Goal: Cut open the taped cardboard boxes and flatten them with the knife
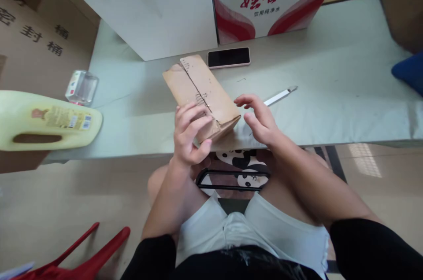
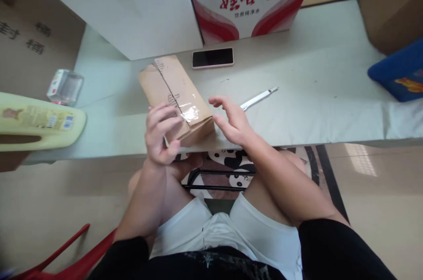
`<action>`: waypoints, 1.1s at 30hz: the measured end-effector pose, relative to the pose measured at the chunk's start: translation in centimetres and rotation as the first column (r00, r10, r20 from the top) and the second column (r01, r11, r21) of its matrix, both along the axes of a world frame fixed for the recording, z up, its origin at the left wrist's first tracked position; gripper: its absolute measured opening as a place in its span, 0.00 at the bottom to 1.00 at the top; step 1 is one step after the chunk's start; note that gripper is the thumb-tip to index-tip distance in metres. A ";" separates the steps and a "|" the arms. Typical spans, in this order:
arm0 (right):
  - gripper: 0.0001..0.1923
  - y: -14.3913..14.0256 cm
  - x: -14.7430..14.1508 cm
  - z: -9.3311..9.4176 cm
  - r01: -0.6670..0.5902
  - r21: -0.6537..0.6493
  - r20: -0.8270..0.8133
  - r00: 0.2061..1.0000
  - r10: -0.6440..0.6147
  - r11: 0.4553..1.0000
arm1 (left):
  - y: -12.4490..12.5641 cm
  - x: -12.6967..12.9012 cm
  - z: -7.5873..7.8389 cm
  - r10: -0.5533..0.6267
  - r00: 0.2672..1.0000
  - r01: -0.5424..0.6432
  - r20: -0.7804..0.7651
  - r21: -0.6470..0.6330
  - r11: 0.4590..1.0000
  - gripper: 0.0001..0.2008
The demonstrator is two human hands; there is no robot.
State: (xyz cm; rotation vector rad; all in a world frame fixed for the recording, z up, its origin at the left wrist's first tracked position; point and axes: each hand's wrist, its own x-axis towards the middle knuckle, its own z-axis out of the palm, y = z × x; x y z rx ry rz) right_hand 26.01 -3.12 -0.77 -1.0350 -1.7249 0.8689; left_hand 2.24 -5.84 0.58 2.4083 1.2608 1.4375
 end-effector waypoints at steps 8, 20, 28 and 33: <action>0.28 0.7 4.5 1.0 0.405 -0.353 0.686 0.725 -0.061 0.843 | -1.0 2.4 -1.5 0.179 0.984 -0.179 -0.026 0.008 0.984 0.17; 0.11 0.3 6.3 0.4 0.439 -0.215 0.649 0.732 -0.208 0.873 | -2.4 7.6 -1.8 0.297 0.952 -0.291 -0.066 0.094 0.952 0.18; 0.12 -1.9 6.6 1.9 0.307 -0.042 0.069 0.950 -0.304 0.951 | -1.9 8.0 -2.1 0.351 0.931 -0.349 -0.104 0.042 0.936 0.18; 0.12 -3.2 6.4 1.9 0.440 0.155 -0.340 0.864 -0.371 0.884 | -2.1 9.9 -0.7 0.405 0.901 -0.413 -0.155 -0.018 0.911 0.18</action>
